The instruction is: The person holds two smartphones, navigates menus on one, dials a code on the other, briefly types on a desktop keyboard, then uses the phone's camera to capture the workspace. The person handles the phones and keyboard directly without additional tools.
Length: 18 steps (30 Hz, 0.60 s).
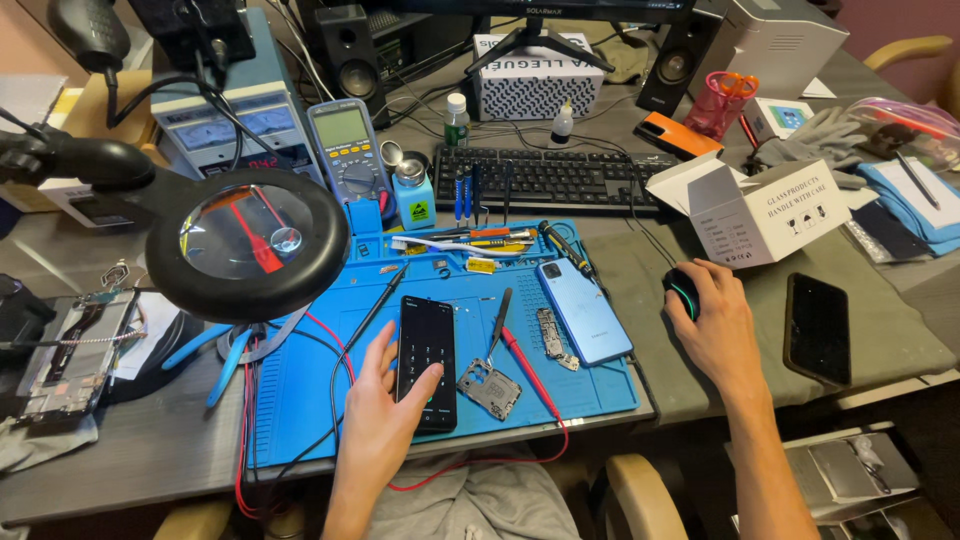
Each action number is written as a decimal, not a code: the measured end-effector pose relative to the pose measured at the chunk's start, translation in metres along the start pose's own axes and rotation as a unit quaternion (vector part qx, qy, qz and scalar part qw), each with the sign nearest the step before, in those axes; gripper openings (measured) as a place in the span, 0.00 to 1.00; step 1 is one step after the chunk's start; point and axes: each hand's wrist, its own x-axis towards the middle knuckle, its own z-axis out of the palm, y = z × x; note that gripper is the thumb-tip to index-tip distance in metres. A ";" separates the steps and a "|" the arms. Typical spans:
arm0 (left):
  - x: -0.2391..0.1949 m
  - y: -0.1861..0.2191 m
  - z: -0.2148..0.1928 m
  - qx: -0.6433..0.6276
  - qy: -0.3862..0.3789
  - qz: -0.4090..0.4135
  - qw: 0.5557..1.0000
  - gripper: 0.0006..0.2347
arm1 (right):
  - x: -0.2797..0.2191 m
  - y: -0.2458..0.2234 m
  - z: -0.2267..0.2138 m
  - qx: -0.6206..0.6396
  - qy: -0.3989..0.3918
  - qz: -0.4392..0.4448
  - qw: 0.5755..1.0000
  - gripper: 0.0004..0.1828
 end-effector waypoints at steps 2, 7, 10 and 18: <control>-0.005 0.002 0.000 0.014 -0.003 0.011 1.000 0.41 | 0.000 0.004 0.002 -0.007 0.008 0.000 1.000 0.24; -0.017 0.010 -0.008 0.044 0.000 0.005 0.999 0.39 | -0.002 0.002 0.001 -0.016 0.017 0.022 0.999 0.22; -0.021 0.012 -0.013 0.050 0.016 0.031 0.998 0.37 | -0.002 0.002 0.003 -0.023 0.024 0.030 0.999 0.22; -0.025 0.011 -0.014 0.171 0.038 0.073 0.982 0.35 | 0.000 0.004 0.002 0.008 -0.006 0.019 1.000 0.25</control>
